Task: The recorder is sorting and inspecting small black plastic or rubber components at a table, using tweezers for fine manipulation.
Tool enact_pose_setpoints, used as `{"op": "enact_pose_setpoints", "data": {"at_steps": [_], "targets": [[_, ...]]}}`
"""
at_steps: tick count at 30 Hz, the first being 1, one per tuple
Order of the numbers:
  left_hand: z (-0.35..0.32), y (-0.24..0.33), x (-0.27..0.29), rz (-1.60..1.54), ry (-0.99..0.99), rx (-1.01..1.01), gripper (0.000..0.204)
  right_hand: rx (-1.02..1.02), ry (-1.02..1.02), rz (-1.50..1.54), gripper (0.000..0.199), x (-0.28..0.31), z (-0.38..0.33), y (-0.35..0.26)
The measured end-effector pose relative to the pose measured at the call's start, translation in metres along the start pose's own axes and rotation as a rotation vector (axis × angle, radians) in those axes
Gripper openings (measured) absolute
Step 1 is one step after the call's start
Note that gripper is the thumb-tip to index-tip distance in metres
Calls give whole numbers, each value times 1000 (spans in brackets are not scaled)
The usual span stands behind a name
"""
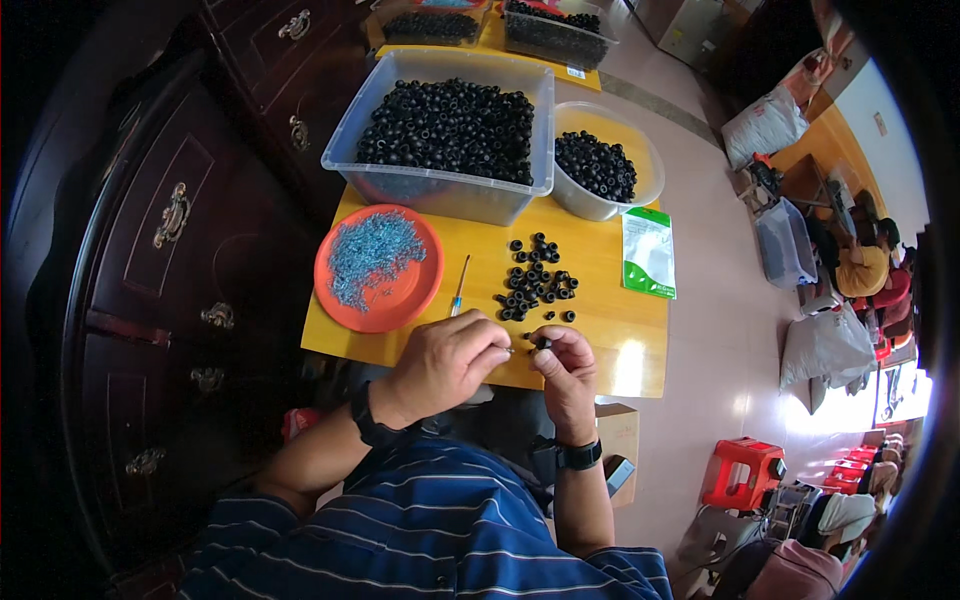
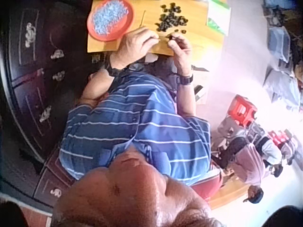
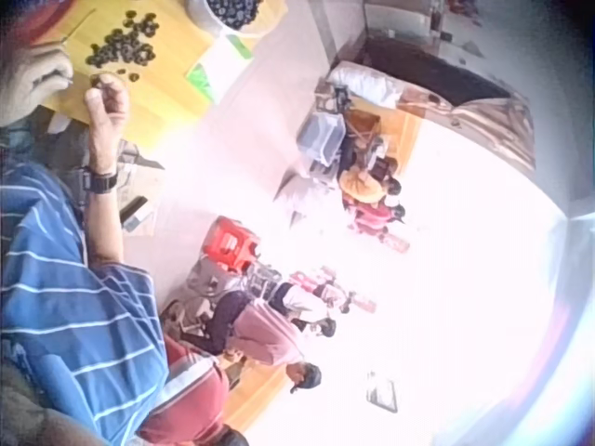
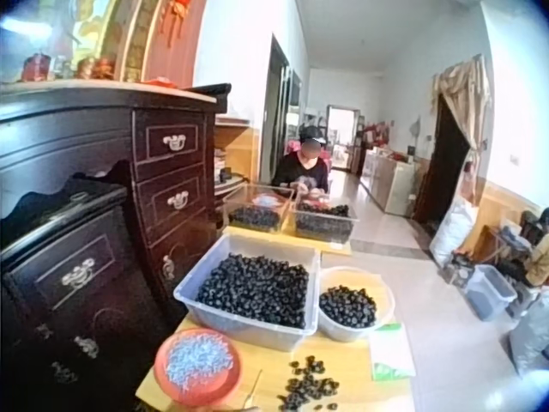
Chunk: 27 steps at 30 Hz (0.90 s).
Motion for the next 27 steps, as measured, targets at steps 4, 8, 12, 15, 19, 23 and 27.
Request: {"op": "enact_pose_setpoints", "data": {"at_steps": [4,8,12,15,19,23,27], "targets": [[-3,1,-11,6,28,-10,10,-90,-47,6,32,-7,-10,13],[-6,0,-14,51,15,-4,10,-93,-60,34,32,-14,-12,17],[-7,-5,-17,27,-37,13,10,-114,-75,14,31,-13,-14,17],[-8,-11,-20,-77,-82,58,11,-133,-112,10,30,-8,-18,24],[-14,-22,-27,-253,-134,197,9,-184,-103,42,26,-7,-25,34],[-26,-24,-36,-247,-62,168,11,-187,-74,56,23,-11,-30,38],[-30,-14,-36,-104,18,61,14,-129,14,-29,22,-9,-30,36]]}}
Point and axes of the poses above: each hand's wrist, its own z-axis towards the middle knuckle, its own x-axis out of the back of the hand, y = z × x, the point moved 7 cm from there along z, towards the middle knuckle, and after that the axes turned 5 degrees about x, right-handed, at the moved point
